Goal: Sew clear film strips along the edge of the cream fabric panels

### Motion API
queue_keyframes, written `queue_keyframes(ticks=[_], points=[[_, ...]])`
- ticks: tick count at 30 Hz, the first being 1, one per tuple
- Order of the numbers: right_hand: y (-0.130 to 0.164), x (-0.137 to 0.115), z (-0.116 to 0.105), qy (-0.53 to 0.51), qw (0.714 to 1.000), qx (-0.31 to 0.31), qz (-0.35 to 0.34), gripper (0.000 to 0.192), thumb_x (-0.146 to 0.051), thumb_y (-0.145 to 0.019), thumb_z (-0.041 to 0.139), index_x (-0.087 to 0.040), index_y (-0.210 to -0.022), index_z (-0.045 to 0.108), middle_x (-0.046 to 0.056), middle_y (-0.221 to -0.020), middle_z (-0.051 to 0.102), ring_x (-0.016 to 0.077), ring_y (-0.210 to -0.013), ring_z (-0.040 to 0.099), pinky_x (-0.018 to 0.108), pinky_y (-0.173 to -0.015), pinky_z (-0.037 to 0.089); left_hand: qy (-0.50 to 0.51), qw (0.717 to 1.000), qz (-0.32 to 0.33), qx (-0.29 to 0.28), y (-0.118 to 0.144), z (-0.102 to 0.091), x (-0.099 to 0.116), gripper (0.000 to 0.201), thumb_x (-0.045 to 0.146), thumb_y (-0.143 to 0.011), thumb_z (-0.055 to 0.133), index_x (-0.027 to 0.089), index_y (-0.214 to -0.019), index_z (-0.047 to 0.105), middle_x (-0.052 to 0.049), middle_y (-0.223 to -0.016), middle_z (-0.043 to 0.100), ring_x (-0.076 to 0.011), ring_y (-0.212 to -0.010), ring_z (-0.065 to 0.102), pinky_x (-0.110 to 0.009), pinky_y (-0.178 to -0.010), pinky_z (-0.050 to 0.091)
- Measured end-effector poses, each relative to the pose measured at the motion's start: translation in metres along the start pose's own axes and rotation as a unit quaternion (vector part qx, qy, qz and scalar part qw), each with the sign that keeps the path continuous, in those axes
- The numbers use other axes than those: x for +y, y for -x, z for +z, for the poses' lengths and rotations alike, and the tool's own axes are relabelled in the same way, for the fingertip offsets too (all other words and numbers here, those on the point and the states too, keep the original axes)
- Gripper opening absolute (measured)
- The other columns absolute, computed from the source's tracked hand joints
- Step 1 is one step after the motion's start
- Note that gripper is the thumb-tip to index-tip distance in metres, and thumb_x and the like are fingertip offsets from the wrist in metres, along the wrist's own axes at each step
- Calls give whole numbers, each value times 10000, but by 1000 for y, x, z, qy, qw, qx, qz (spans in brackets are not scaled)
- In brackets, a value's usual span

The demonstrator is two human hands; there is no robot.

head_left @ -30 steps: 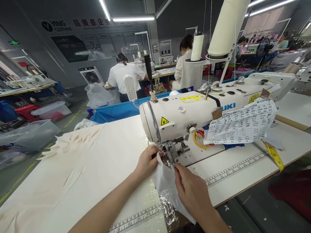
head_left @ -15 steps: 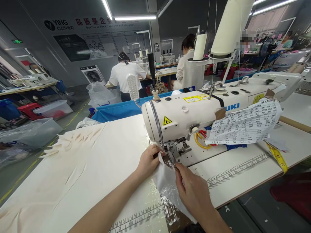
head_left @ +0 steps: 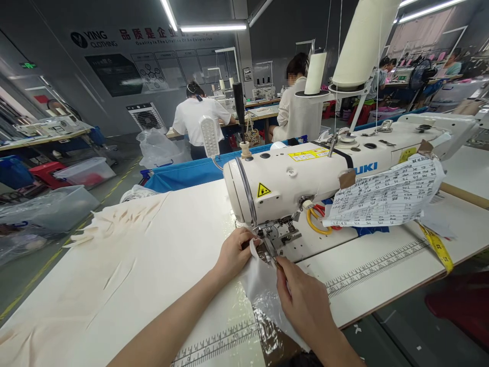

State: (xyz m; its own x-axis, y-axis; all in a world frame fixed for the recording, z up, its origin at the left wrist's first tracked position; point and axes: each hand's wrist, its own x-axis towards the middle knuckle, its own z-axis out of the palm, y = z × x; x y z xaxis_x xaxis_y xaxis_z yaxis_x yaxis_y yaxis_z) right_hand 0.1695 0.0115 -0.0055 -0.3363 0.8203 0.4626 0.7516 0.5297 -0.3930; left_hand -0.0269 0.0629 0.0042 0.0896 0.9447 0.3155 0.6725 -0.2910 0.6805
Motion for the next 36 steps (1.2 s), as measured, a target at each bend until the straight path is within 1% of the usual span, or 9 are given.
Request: queue_keyframes(ticks=[12,18,21,24,28,32,34,36], points=[[-1,0,0,13,1000,10,-2,296,-169,-962,346,-175,-1116,599,52,-936,761,189,-641,711,284,-506,423,-4,1000,11,2,0,0,-1,184,294,-896,567,199,-764,651,-26,-844,652,-180,-832,606,-288,-722,471],[-1,-1,-1,8,1000,1,-1,283,-168,-966,361,-185,-1126,593,27,-910,757,171,-588,687,283,-475,403,-9,1000,15,0,0,0,-1,171,278,-899,563,199,-783,659,-31,-863,659,-183,-847,610,-293,-741,479],[0,-1,-1,8,1000,-5,-2,280,-178,-978,367,-182,-1153,586,26,-917,750,169,-632,698,275,-498,421,-16,1000,26,-1,1,0,-1,174,277,-908,548,192,-810,663,-39,-876,656,-189,-858,607,-301,-739,480],[1,-1,2,15,1000,3,-13,290,-183,-987,356,-166,-1160,588,29,-898,744,174,-666,707,272,-491,437,-29,999,36,-4,1,0,0,174,272,-909,530,185,-833,661,-46,-872,645,-192,-844,600,-301,-713,482],[2,0,5,59,998,14,-30,318,-178,-993,340,-136,-1177,595,58,-922,746,182,-667,712,279,-485,463,-74,995,63,3,2,2,1,121,195,-847,527,180,-881,642,-55,-864,619,-202,-838,592,-304,-701,494],[2,0,7,86,995,11,-44,338,-154,-996,317,-124,-1195,590,84,-937,748,171,-679,715,262,-498,469,-122,989,85,2,1,4,-1,199,107,-745,506,175,-902,608,-62,-870,605,-224,-860,586,-326,-704,504],[1,0,7,84,996,13,-40,338,-148,-993,318,-126,-1191,590,84,-929,750,172,-685,717,260,-506,472,-113,990,82,7,1,4,-3,169,116,-771,490,179,-883,600,-58,-856,608,-218,-848,588,-325,-701,505],[1,0,7,70,997,11,-30,329,-148,-987,329,-131,-1186,589,76,-927,751,174,-682,718,265,-498,471,-85,993,77,10,0,3,-6,118,163,-838,483,183,-847,599,-48,-830,613,-200,-816,590,-315,-702,504]])
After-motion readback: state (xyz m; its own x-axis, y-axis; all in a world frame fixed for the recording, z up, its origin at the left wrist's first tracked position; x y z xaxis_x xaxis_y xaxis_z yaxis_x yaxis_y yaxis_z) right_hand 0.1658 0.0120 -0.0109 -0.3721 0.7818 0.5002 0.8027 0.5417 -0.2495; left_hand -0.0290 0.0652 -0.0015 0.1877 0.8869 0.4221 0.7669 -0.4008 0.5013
